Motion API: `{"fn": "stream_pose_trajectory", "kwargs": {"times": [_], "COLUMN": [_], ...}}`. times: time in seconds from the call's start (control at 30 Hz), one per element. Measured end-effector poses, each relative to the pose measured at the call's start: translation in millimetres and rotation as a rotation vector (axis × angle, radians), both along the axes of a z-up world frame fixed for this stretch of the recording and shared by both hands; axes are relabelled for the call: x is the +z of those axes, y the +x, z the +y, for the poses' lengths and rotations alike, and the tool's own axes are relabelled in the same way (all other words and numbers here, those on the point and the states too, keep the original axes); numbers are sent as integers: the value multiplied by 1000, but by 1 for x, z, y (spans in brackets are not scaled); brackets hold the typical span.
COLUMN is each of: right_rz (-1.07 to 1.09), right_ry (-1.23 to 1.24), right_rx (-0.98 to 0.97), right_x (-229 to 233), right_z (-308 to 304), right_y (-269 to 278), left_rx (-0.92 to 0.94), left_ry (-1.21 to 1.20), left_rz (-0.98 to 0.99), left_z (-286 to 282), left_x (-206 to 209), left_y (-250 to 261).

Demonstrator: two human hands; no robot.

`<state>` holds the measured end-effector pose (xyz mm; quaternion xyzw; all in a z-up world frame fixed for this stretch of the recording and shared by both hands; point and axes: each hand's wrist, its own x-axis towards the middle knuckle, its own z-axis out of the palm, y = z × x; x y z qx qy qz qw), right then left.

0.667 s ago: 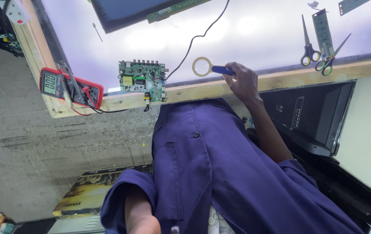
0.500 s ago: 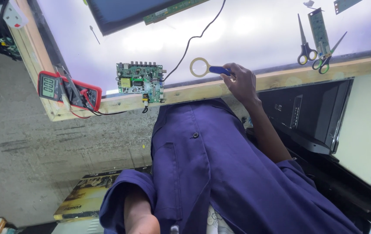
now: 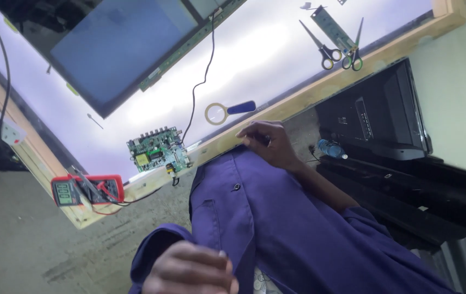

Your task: Diagnosing and repairing a television circuit board using a multimeter, magnifying glass, and tweezers.

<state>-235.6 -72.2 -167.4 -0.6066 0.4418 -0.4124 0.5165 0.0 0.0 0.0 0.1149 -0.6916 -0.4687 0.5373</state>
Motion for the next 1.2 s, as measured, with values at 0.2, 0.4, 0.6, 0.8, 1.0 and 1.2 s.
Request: {"fn": "stream_pose_trajectory", "kwargs": {"times": [0.2,0.4,0.6,0.8,1.0,1.2], "right_rz": [-353,-334,-326,-348,-383,-343], "right_ry": [22,311,201,239,237,231], "right_rx": [-220,-250,-234,-237,-230,-239], "right_x": [16,-31,-36,-57,-43,-42], "right_z": [1,0,-17,-24,-42,-51], "right_y": [-10,-38,-52,-71,-82,-98], "left_rx": [190,-101,-215,-192,-194,-271], "left_ry": [435,752,953,1010,1026,1073], "left_rz": [20,351,360,409,450,545], "left_z": [-55,-102,-120,-127,-139,-154], "left_x": [-160,-157,-188,-202,-210,-219], "left_y": [-51,-115,-132,-153,-167,-179]}}
